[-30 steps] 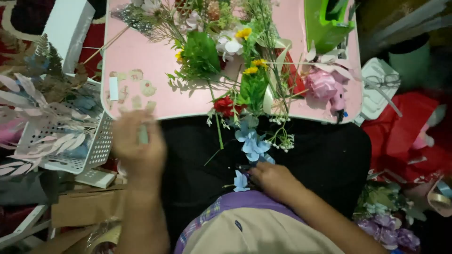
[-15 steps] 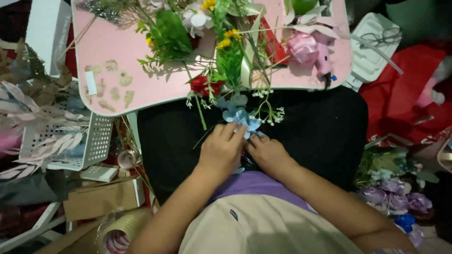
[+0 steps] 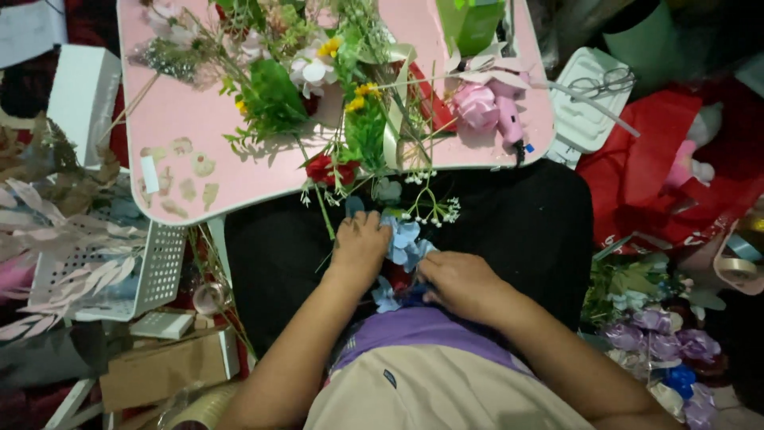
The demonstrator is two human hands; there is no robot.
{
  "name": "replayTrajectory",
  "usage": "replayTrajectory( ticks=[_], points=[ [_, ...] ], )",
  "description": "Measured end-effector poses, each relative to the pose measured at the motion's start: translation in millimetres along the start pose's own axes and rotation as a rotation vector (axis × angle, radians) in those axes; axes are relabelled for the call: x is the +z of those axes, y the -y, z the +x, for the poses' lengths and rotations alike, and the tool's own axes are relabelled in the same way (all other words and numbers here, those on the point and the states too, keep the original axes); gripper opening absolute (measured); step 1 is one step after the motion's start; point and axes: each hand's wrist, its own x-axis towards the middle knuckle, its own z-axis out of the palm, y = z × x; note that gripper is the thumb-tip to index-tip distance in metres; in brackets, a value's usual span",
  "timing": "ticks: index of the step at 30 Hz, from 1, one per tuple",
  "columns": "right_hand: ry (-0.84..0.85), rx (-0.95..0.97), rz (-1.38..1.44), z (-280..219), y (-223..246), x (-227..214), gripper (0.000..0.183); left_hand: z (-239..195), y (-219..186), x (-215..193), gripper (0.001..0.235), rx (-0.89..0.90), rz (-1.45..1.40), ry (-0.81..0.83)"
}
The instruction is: Trimming the stems of artificial flowers using wire cutters on a small table
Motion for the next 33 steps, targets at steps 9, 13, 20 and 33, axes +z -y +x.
replayTrajectory(
  ticks=[9, 13, 20, 33],
  points=[
    [-0.539, -0.223, 0.715, -42.9, -18.6, -58.9, 0.024, -9.2, 1.3, -73.4, 0.039, -0.194, -0.460, 0.027],
    [-0.759, -0.123, 0.572, -47.6, -58.3, -86.8, 0.027, -1.1, 4.8, -131.9, 0.014, -0.273, -0.755, -0.032],
    [-1.049, 0.249, 0.254, 15.3, -85.8, -122.6, 0.019, -19.0, 24.4, -147.2, 0.011, -0.511, -1.191, -0.200],
    [-1.092, -0.097, 0.077, 50.0, -58.7, -127.7, 0.022, -6.5, 31.9, -183.3, 0.009, -0.804, -1.586, -0.419]
  ],
)
